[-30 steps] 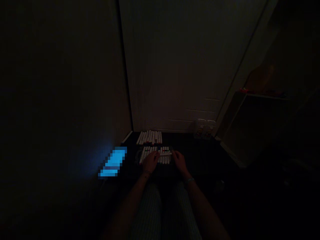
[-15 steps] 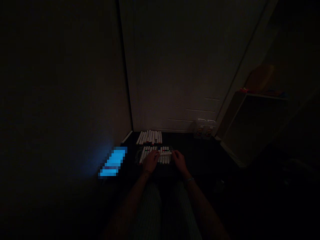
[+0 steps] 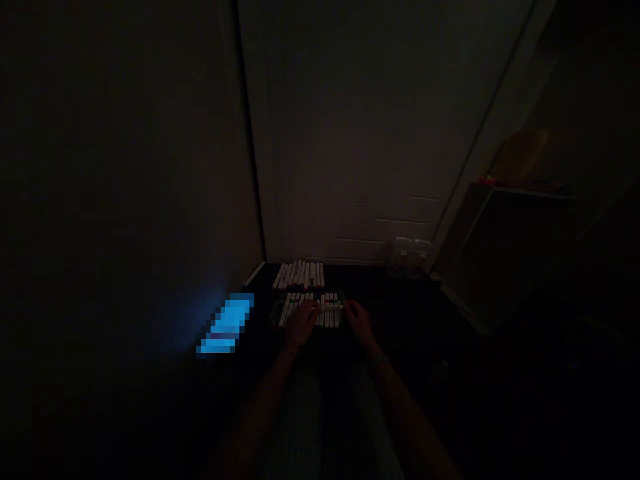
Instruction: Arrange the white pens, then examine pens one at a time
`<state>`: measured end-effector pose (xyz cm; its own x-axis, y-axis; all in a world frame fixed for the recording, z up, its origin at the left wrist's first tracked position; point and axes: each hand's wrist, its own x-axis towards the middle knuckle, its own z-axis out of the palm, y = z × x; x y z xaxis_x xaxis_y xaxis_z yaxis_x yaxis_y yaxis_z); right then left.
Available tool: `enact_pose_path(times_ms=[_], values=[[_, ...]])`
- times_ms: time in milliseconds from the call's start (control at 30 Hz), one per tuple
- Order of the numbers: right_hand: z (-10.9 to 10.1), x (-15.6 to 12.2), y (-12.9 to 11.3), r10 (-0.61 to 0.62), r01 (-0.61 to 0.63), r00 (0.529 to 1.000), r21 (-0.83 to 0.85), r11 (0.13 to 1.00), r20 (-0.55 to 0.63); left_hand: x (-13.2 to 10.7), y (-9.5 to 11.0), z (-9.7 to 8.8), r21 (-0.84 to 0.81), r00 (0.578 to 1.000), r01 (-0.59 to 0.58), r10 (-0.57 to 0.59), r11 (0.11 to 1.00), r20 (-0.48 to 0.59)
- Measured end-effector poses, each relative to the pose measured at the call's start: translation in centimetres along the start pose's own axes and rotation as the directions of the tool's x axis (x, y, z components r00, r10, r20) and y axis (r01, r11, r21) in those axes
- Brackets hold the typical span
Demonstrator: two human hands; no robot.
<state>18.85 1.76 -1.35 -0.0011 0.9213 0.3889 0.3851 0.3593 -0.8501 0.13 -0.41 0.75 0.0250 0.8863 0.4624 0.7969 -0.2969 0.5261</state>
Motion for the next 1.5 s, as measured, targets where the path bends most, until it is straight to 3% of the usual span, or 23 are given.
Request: enact_pose_path(times_ms=[1000,1500], values=[[0.1,-0.04,-0.27,0.026,-0.028,0.999,-0.036,0.999,-0.036,-0.24,0.2,0.1,0.061,0.998,0.059,-0.06,0.996,0.012],[-0.04,-0.13,-0.13,0.002,-0.002,1.0,-0.023,1.0,-0.028,-0.16,-0.17,0.24,0.009,1.0,0.001,-0.001,1.0,-0.005]])
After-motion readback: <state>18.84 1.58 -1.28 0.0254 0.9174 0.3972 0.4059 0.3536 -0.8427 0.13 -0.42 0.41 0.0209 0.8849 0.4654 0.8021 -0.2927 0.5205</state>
